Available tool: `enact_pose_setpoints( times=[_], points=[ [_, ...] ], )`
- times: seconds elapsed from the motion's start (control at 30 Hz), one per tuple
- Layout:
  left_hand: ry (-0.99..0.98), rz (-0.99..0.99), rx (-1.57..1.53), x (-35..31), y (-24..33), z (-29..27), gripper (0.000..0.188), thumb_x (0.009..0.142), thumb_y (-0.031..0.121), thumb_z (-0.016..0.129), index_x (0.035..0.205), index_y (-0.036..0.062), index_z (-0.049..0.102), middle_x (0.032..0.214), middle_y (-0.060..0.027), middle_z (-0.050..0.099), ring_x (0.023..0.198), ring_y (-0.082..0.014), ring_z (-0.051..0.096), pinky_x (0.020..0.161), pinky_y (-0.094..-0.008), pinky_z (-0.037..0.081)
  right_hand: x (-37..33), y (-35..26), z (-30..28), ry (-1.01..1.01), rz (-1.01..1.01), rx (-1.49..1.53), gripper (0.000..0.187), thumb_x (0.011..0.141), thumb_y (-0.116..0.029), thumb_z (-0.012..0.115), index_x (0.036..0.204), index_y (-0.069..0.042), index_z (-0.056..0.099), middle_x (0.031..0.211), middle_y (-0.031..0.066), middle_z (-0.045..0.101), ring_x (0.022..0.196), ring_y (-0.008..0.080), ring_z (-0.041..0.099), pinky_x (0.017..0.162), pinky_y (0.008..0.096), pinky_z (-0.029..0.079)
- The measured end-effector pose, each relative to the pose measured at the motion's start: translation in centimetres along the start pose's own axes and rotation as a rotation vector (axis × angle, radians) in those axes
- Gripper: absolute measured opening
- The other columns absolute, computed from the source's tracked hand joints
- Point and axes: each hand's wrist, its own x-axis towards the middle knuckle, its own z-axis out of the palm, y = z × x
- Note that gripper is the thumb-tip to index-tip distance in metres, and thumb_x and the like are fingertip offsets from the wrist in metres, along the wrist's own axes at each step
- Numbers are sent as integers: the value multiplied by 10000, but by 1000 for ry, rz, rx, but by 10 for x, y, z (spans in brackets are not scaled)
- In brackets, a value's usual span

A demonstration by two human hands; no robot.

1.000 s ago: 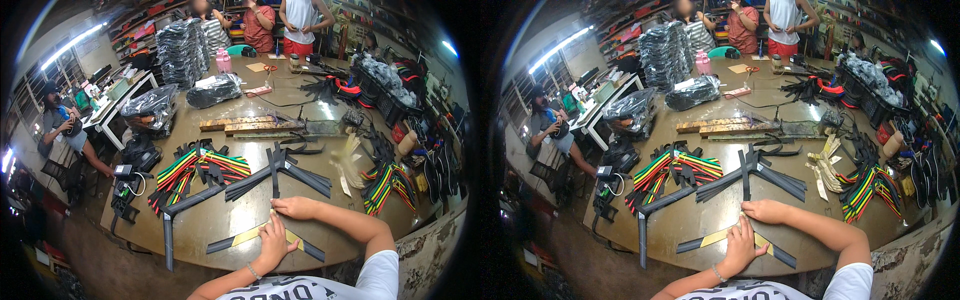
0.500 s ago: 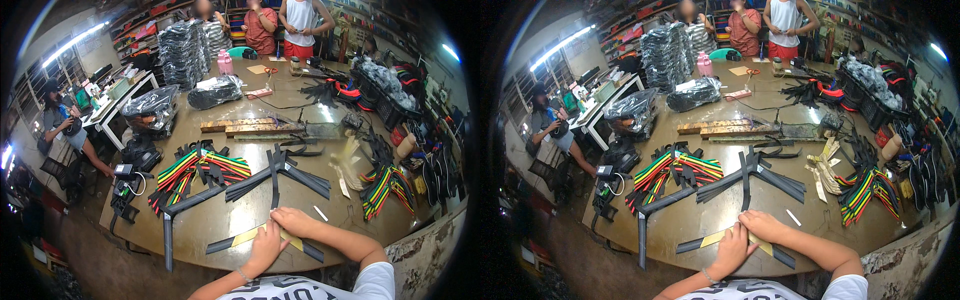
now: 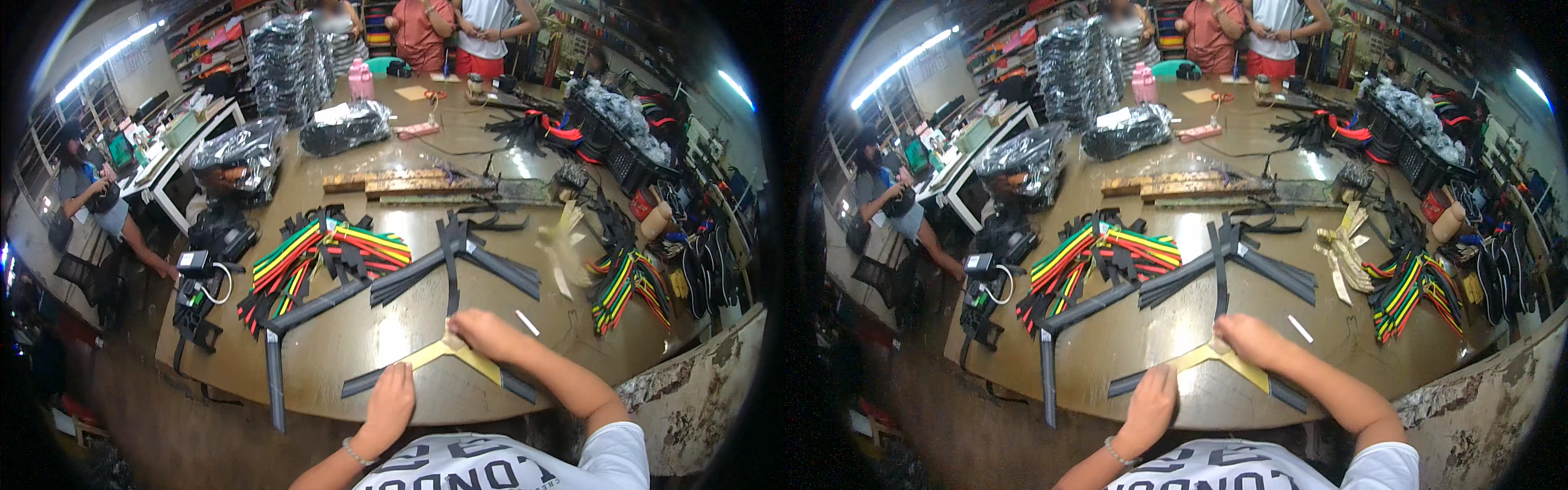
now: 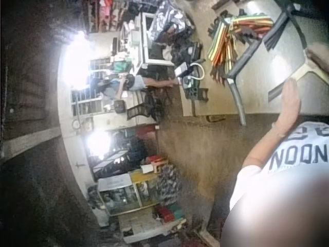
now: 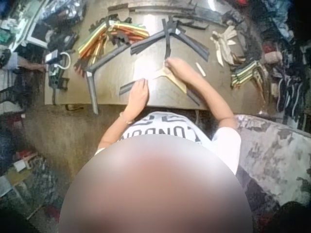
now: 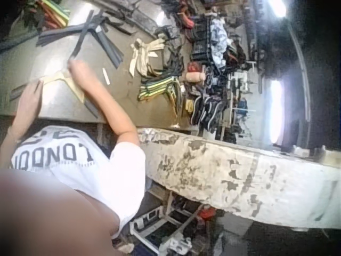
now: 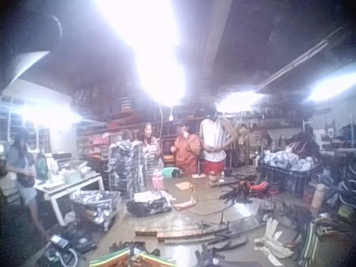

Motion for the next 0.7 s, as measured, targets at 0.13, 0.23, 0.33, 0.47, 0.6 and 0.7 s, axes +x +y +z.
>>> enact_pose_setpoints(
  times=[0.13,0.23,0.33,0.47,0.6,0.7],
  points=[
    [-73,-135,354,2,36,19,485,954,274,490,1213,-131,556,1233,-239,569,1163,-341,532,1052,-389,403,13,-27,-1,292,60,243,135,916,-115,591,957,12,606,880,201,617,841,370,616,746,416,497],
    [-53,-230,274,-3,48,31,648,939,369,531,1268,-187,466,1312,-335,485,1255,-431,454,1102,-440,338,16,-53,16,276,22,289,135,909,-114,610,944,15,617,873,182,609,801,355,608,728,397,492],
    [11,-275,135,-7,53,36,697,927,397,539,1278,-199,454,1336,-356,458,1299,-471,402,1128,-477,297,24,-69,30,134,-40,290,136,892,-107,606,924,25,616,894,188,594,850,375,606,746,418,495],
    [-40,-266,187,-10,55,40,680,913,421,522,1261,-162,506,1310,-376,480,1311,-485,396,1138,-529,258,31,-86,48,18,-116,186,99,825,-71,617,877,12,621,890,172,582,863,363,601,758,421,502],
    [81,-267,87,-9,52,47,648,878,376,569,1231,-166,523,1293,-388,483,1303,-504,393,1136,-540,257,38,-96,55,-19,-157,-50,112,736,-52,632,830,7,628,897,159,591,865,337,610,769,396,525],
    [92,-243,4,-13,50,49,599,874,333,578,1251,-130,526,1278,-349,513,1288,-484,415,1115,-543,280,42,-103,60,-49,-155,-227,121,704,-43,642,808,19,645,896,168,605,832,325,624,717,387,549]
  ],
)
